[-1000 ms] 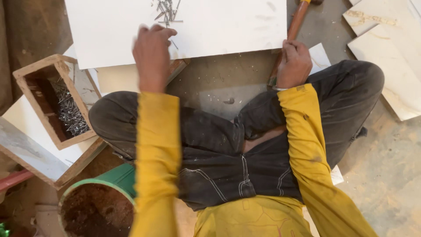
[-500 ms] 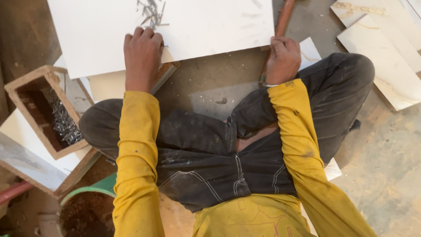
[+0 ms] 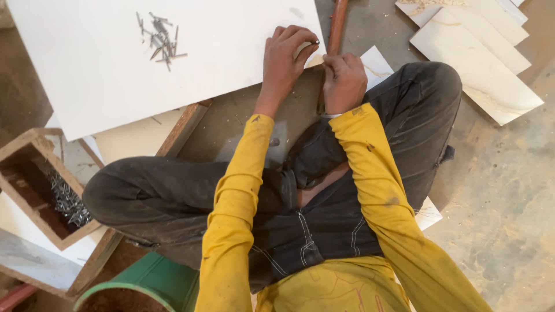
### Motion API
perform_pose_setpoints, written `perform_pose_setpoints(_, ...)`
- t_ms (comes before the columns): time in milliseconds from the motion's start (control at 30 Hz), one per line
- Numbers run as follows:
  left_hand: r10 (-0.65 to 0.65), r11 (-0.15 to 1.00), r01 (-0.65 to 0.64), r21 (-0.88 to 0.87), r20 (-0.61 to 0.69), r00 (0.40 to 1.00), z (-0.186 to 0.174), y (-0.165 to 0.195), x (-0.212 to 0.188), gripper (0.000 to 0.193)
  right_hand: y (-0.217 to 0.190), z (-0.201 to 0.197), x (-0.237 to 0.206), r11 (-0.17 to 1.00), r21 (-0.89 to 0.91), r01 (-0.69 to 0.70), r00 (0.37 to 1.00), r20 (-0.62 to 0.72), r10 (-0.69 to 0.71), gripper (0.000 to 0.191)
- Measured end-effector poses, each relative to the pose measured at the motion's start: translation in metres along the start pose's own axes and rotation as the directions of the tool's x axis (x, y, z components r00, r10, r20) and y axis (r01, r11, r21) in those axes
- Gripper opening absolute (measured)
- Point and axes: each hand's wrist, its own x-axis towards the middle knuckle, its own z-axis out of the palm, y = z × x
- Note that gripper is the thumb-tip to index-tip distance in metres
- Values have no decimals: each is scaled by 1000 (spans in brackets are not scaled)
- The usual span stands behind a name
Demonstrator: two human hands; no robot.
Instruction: The person sits on the floor, pours nails from a wooden box onto a white board, spreads the nails across the board by hand, then picks up nails one at a time and hammers them into the board using a hammer.
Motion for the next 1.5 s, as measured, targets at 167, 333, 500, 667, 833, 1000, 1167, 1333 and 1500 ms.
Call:
perform_pose_setpoints(167,-19,994,23,109,-41,999,5,11,-2,9,1,-3,-1,995,75,-73,996,55,69,16)
perform_pose_setpoints(333,-29,992,37,119,-66,997,7,13,-1,8,38,-1,7,894,331,-301,949,199,245,25)
perform_pose_setpoints(500,-38,993,46,110,-69,997,6,15,-3,8,99,22,34,968,-52,-246,958,142,251,35)
perform_pose_setpoints(667,-6,993,14,119,-68,998,6,14,-3,9,113,70,38,915,-357,-186,892,330,310,58)
perform_pose_setpoints(833,7,987,4,159,-70,998,8,14,-4,11,115,75,37,910,62,-411,882,280,379,36)
perform_pose_setpoints(1000,17,989,-7,147,-64,998,5,14,-5,11,121,36,43,-130,708,-695,587,662,467,26)
perform_pose_setpoints(1167,19,989,-12,149,-46,999,3,17,-3,9,94,-16,17,-612,538,-580,507,826,245,26)
perform_pose_setpoints(1333,30,988,-23,154,-46,998,5,15,-4,10,24,-77,1,-113,609,-785,565,779,272,28)
perform_pose_setpoints(1500,53,976,-46,211,-26,998,5,11,-6,11,-42,-110,-6,640,274,-718,647,600,470,31)
